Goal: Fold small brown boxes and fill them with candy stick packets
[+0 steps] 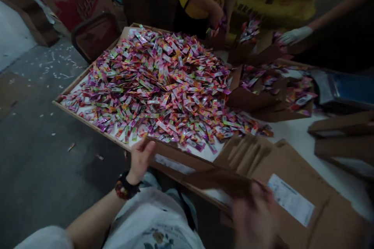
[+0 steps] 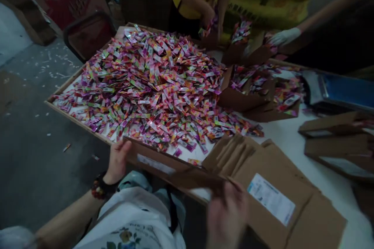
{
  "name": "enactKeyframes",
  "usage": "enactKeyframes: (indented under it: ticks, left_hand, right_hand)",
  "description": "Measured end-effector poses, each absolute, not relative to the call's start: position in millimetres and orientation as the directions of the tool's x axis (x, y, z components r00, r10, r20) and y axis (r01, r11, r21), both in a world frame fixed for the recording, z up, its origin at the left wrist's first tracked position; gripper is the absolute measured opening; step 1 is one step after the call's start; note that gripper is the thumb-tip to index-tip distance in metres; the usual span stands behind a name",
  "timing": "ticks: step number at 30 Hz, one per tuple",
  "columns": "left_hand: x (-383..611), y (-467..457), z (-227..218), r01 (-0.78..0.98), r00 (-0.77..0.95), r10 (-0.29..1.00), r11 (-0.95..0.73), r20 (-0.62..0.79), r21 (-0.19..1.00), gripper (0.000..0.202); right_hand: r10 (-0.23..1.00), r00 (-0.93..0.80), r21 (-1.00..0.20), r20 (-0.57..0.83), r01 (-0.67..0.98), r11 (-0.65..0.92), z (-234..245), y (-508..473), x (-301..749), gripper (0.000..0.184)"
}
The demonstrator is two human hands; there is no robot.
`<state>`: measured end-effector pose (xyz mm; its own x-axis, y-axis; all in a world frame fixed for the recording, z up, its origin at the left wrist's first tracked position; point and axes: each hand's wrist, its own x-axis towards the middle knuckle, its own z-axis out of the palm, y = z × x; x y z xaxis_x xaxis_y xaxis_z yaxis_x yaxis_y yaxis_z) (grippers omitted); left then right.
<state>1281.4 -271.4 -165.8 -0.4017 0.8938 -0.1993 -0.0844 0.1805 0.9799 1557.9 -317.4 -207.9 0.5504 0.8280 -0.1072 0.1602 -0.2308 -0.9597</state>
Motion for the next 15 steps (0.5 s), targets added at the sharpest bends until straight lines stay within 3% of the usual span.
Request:
enactKeyframes:
  ticks: [1,3,8,10,12,15]
  left_hand:
    - [1248.9,-270.5,-164.0,-0.098,-0.428,0.879,0.188,-0.212,0.977,0.045]
    - [1194.1,-268.7,-163.5,-0.144,-0.459,0.846,0.229,-0.27,0.963,0.044]
    - [1115.7,-264.5,-186.0,-0.241,-0.469,0.741,0.416,-0.481,0.877,0.044]
    - [1106.6,-259.9,-201.5,-0.228,-0.475,0.733,0.431,-0.486,0.873,0.045]
    - [1107.6,-253.2,-216.1,-0.176,-0.489,0.763,0.388,-0.423,0.905,0.051]
    - [1118.3,-243.0,-231.4,0.045,-0.504,0.826,0.318,-0.253,0.947,0.055]
  right_hand:
    - [0.815,0.565,-0.982,-0.13,0.038,-0.183,-215.1,-306.3,1520.2,0.034]
    - [0.812,0.574,-0.994,-0.11,-0.051,-0.099,-224.3,-284.2,1452.7,0.035]
    - [0.895,0.446,-0.989,0.001,0.135,-0.066,-227.7,-262.2,1360.6,0.047]
    - [0.966,0.24,-0.976,0.091,0.213,0.039,-234.1,-268.9,1345.3,0.051]
    - [0.978,-0.071,-0.953,0.198,0.221,0.209,-246.2,-277.9,1334.3,0.054]
    - [0.926,-0.355,-0.959,0.132,0.192,0.21,-269.6,-279.2,1325.4,0.061]
